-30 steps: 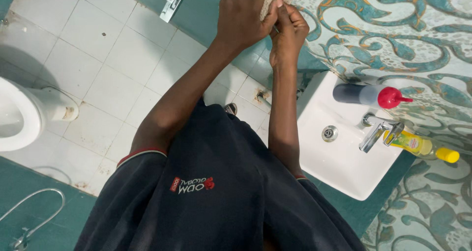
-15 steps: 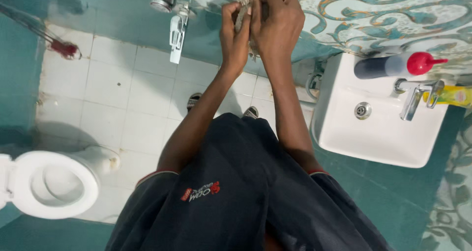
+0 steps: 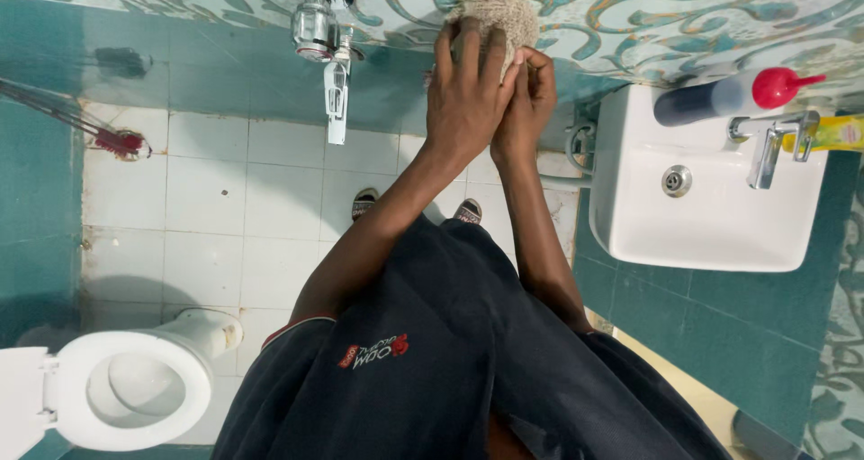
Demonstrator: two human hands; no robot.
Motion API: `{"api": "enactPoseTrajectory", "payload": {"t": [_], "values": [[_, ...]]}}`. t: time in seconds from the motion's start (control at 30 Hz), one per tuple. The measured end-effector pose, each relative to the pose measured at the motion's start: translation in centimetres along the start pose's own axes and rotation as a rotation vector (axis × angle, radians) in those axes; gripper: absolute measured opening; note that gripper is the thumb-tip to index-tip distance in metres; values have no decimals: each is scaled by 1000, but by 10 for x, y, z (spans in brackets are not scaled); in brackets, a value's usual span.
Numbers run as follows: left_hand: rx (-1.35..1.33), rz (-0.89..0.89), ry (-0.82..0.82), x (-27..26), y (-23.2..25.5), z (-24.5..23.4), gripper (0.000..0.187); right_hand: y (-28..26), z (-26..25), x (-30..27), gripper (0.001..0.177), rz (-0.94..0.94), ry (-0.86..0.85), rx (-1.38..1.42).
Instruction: The person wipes the bathroom taps with a cloth, moving between different fixtures in the bathroom and then walking through the house.
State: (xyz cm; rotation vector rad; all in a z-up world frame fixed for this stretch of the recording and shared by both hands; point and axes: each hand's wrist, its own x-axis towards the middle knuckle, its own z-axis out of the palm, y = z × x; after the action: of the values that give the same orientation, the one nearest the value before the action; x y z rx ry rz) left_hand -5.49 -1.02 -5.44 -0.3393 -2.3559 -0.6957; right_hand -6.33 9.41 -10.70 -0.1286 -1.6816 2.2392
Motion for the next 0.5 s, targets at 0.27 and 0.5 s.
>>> {"api": "enactPoseTrajectory", "payload": {"t": [0.27,0.5], "values": [[-389,-212,134,2,0,10,48,-23,-1,14,10,-86,-147,-181],[-1408,-770,195,-18,-33,49,44,-95,41,9,14,-591,-278,-1014]]}}
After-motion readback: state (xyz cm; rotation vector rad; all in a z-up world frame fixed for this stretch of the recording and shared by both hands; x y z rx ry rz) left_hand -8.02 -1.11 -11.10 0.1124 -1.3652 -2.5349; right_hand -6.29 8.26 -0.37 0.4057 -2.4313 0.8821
